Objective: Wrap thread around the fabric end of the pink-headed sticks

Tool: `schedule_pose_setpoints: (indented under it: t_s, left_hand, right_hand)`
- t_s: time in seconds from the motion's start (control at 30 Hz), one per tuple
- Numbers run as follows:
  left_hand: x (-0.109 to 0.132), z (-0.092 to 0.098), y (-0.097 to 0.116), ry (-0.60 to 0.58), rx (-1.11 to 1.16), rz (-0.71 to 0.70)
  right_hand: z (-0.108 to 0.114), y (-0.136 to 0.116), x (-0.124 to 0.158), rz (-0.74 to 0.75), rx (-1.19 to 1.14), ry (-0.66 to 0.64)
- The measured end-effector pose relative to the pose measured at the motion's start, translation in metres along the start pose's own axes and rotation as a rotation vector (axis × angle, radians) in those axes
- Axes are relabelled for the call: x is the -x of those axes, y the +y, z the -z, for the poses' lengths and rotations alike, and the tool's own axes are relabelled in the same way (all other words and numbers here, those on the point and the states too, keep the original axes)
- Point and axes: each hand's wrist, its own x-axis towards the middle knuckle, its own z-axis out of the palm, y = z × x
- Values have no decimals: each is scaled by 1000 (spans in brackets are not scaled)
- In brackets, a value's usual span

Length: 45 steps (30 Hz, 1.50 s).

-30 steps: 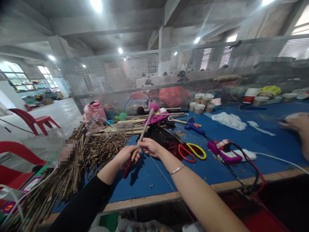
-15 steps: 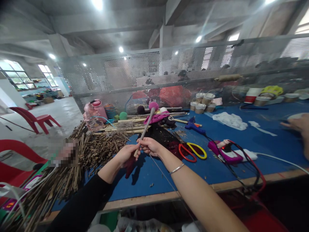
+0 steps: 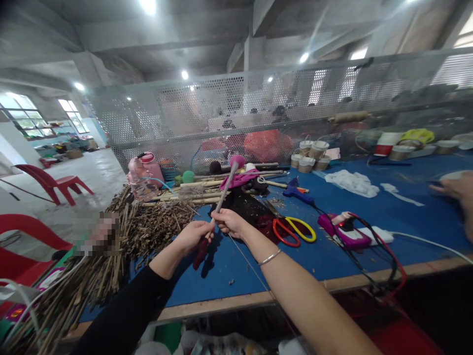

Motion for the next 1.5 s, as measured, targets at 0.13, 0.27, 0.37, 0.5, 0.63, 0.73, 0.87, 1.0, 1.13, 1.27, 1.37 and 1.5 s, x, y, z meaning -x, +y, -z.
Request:
schedule_pose_setpoints:
  t_s: [0.13,0.27,0.37,0.5,0.63,0.73,0.87,1.0,1.13,1.27,1.37,1.5]
  left_hand:
    - [-3,-5,0,-20,83,69]
    - [-6,1,-3,241,-256,-84]
    - [-8,7,-6,373,-323,-184]
    - [-9,10,-6,442,-382,-249]
    - [-7,6,-5,436,-394,-257]
    - [-4,4,-4,392,-392,-274]
    - [0,0,-2,300,-441,-225]
    - [1,1,-1,277,-470,-197]
    - [-2,2,-3,198,-336,-130]
    - [-3,0,-5,222,-347,-155]
    - [-5,2,-8,341,-411,-249]
    - [-9,8,-12,407,-407,-282]
  right_hand:
    - [1,0,2,-2,10,-31]
    - [0,1,0,-32,80,21]
    - [-3,2,0,-30,135,51]
    - [-5,1,1,-25,152,49]
    - [-4,2,2,-25,154,47]
    - [-4,3,0,-17,172,76]
    - [-4,4,-2,1,216,120]
    - [-7,4,-2,1,233,136]
    - [-10,4,-1,17,216,185]
    - [-12,5,-1,34,206,206]
    - [-13,5,0,47,224,218]
    - [-12,5,2,50,210,216]
